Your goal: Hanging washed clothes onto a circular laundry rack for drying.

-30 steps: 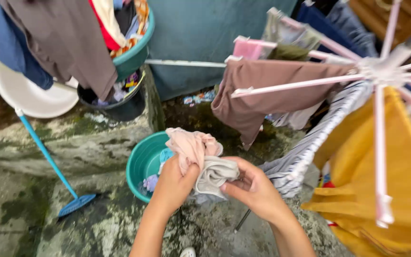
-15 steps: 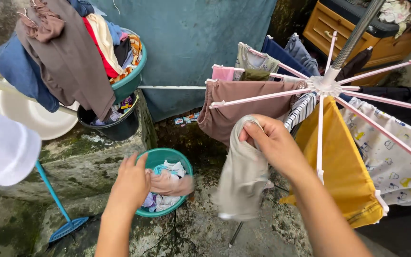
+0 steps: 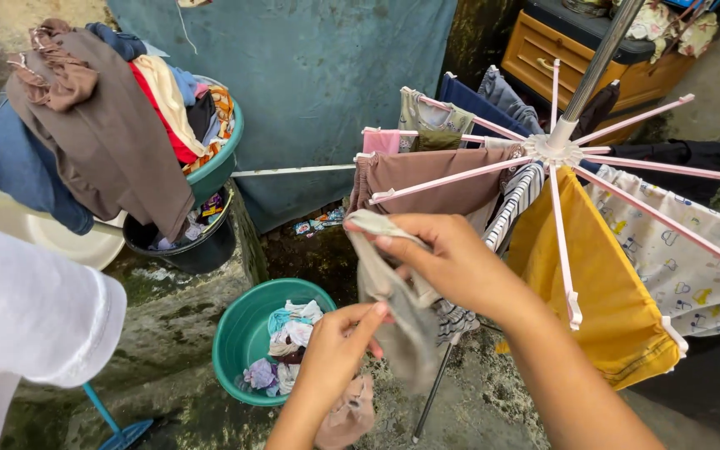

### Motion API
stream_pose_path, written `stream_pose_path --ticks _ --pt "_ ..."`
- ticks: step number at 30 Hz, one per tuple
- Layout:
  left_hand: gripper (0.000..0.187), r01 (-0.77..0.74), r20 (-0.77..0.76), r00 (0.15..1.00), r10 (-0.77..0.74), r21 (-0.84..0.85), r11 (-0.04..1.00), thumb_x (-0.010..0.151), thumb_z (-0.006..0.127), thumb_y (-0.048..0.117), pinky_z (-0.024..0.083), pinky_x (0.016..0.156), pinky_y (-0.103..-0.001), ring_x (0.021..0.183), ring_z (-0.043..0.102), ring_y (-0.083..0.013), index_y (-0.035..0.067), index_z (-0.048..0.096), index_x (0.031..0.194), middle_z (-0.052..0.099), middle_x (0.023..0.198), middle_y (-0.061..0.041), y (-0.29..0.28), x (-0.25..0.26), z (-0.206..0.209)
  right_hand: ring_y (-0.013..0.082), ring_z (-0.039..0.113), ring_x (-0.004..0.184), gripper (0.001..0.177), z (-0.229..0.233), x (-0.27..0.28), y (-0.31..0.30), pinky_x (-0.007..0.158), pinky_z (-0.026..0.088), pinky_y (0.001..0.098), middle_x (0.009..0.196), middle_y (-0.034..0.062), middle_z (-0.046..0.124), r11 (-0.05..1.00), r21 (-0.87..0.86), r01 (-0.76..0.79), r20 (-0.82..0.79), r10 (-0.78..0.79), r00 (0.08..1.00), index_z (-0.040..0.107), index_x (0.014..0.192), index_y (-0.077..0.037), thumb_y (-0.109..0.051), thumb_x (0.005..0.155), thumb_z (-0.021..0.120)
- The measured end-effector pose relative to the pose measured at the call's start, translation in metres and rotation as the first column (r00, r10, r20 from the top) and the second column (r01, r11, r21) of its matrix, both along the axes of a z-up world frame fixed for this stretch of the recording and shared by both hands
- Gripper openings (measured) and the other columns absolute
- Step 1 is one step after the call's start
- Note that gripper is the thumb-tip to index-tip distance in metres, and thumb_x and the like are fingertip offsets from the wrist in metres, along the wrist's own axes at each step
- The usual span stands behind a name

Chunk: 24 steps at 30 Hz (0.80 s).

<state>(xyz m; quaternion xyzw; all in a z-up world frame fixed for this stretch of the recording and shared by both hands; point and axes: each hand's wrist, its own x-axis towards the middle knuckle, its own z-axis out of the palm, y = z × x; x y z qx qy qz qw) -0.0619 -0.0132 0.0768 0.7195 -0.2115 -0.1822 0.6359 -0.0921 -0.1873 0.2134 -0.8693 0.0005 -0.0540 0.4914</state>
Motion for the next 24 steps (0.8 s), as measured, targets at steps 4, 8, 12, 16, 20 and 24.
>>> stream_pose_path --ticks 4,8,12,16,20,24 --pt "0.034 0.004 0.057 0.998 0.013 -0.282 0.959 0.103 0.074 0.031 0.028 0.046 -0.022 0.056 0.041 -0.0024 0.002 0.074 0.084 0.05 0.066 0.005 0.013 0.031 -0.066 0.0017 0.065 0.08 0.033 -0.016 0.026 0.004 0.067 0.06 0.0239 0.101 -0.002 0.075 0.953 0.205 -0.223 0.107 0.205 0.973 0.07 0.13 -0.008 -0.02 0.1 0.06" --pt "0.021 -0.415 -0.316 0.905 0.286 -0.498 0.761 0.101 0.065 0.027 0.02 0.036 -0.023 0.042 0.031 -0.0004 0.007 0.066 0.098 0.045 0.056 0.009 0.037 0.061 -0.043 0.0129 0.071 0.074 0.029 -0.043 0.066 -0.007 0.071 0.057 0.0268 0.1 0.007 0.078 0.997 0.064 -0.033 0.094 0.027 0.995 0.073 0.112 -0.002 -0.026 0.103 0.058" --pt "0.028 -0.289 -0.317 0.931 0.181 -0.338 0.896 0.096 0.062 0.026 0.023 0.036 -0.023 0.04 0.035 -0.001 0.014 0.063 0.122 0.058 0.062 0.008 0.039 0.074 0.015 0.0284 0.067 0.087 0.039 -0.097 0.081 -0.01 0.08 0.052 0.036 0.097 0.014 0.073 0.713 -0.488 0.504 0.702 -0.022 0.711 0.071 0.101 0.003 -0.033 0.086 0.075" --pt "0.038 -0.132 -0.251 0.964 0.09 -0.157 0.979 0.092 0.065 0.02 0.024 0.037 -0.022 0.043 0.038 -0.0009 0.017 0.059 0.13 0.069 0.072 0.004 0.026 0.098 0.013 0.0156 0.07 0.078 0.041 -0.147 0.095 0.005 0.078 0.055 0.0331 0.086 0.0056 0.073 0.979 -0.142 0.148 0.156 -0.126 0.98 0.077 0.091 0.001 -0.038 0.098 0.063" --pt "0.039 -0.054 -0.349 0.937 -0.025 -0.214 0.975 0.091 0.066 0.015 0.026 0.04 -0.022 0.046 0.041 -0.0018 0.012 0.06 0.13 0.069 0.074 0.0 0.027 0.129 0.036 0.0079 0.063 0.081 0.046 -0.165 0.133 0.0 0.078 0.05 0.0285 0.09 0.0012 0.075 0.876 0.482 -0.017 -0.166 0.11 0.98 0.078 0.099 -0.001 -0.042 0.104 0.057" --pt "0.029 -0.041 -0.408 0.91 -0.079 -0.277 0.96 0.094 0.064 0.013 0.031 0.044 -0.02 0.051 0.045 -0.0014 0.005 0.065 0.122 0.061 0.073 0.001 0.033 0.17 0.042 0.0087 0.066 0.077 0.043 -0.115 0.158 -0.013 0.077 0.057 0.0273 0.09 0.0049 0.076 0.923 0.384 0.028 -0.172 0.042 0.984 0.079 0.096 0.0 -0.04 0.102 0.065"
